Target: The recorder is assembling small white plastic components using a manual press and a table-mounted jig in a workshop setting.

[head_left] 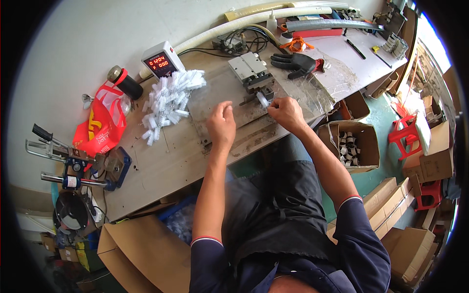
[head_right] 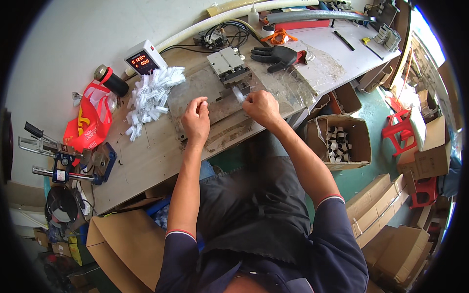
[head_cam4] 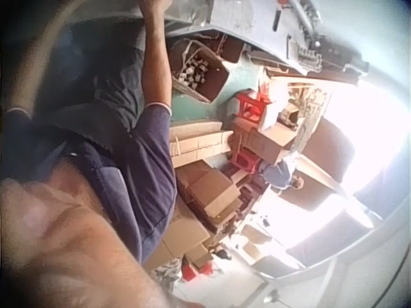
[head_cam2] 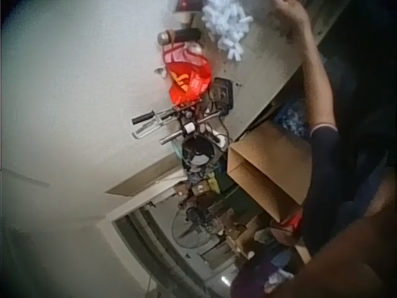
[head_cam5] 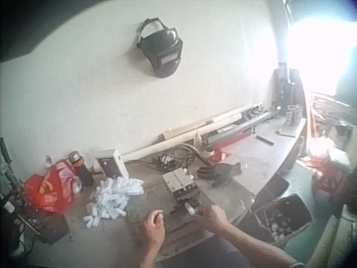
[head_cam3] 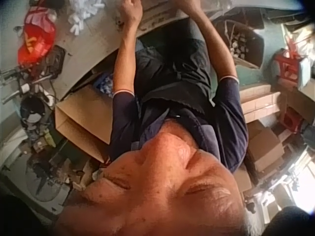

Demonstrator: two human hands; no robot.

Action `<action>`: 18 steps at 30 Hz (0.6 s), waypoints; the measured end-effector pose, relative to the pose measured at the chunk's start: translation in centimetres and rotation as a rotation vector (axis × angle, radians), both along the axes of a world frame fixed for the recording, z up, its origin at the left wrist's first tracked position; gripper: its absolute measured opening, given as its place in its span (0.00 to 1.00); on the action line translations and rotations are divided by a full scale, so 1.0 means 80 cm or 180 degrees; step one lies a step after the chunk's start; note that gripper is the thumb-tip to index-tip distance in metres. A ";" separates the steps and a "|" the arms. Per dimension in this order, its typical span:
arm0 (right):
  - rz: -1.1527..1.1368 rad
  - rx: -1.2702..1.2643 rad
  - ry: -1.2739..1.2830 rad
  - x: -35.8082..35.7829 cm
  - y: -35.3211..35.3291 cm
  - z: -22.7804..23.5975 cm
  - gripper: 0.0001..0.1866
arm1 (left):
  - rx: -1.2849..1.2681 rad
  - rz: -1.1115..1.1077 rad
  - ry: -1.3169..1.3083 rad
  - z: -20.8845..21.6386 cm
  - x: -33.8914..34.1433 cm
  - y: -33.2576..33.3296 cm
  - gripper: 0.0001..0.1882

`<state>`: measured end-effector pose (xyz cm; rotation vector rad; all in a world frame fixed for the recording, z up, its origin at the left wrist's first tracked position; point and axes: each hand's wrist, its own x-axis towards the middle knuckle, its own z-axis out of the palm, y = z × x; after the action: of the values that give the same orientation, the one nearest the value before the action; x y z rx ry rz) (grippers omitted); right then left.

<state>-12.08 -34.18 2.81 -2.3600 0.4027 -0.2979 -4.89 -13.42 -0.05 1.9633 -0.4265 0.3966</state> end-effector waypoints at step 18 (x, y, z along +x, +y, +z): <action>-0.0264 0.0324 -0.0240 0.004 0.015 -0.013 0.12 | -0.0115 -0.0104 -0.0259 0.006 -0.002 0.003 0.06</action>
<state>-11.72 -32.97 1.79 -2.2292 0.4695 -0.3947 -5.06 -13.19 0.47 1.9075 -0.4995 0.4615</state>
